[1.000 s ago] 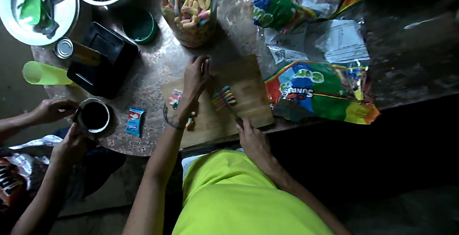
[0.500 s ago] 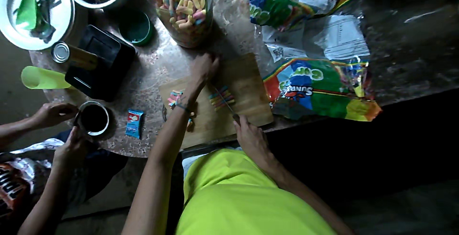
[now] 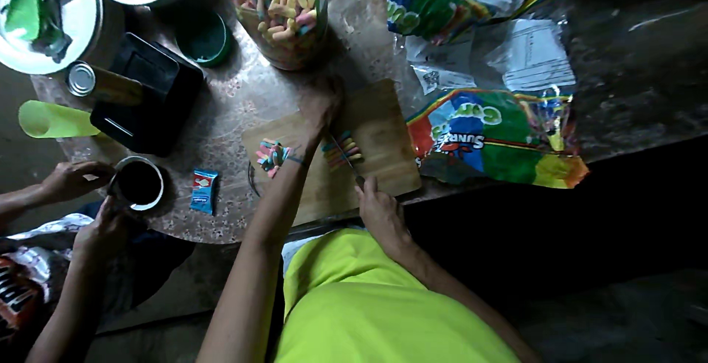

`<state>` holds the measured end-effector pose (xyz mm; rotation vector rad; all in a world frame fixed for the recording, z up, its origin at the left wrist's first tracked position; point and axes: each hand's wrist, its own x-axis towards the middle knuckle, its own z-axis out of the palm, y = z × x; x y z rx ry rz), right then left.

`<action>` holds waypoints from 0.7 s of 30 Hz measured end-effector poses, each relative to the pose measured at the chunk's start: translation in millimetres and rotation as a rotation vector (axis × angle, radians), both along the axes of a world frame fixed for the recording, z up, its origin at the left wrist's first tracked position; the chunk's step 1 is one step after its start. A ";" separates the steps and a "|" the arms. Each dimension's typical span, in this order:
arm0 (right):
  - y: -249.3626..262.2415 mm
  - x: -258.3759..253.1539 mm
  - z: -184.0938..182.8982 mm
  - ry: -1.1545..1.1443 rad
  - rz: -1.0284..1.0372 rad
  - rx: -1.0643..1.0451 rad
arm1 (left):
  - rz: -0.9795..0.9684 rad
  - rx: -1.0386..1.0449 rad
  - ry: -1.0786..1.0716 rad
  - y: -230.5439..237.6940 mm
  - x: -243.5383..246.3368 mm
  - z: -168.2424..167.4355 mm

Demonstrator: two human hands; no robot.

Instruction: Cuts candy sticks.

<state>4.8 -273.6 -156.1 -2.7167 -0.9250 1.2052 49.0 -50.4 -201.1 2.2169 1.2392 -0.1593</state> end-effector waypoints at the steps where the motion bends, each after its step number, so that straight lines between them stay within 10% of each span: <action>1: -1.7 -3.0 -6.3 -0.026 -0.011 0.017 | 0.002 0.015 0.001 -0.7 1.2 -0.9; 21: -7.4 -5.4 -22.2 -0.181 0.084 0.049 | -0.051 0.149 -0.082 -2.4 -3.3 -23.8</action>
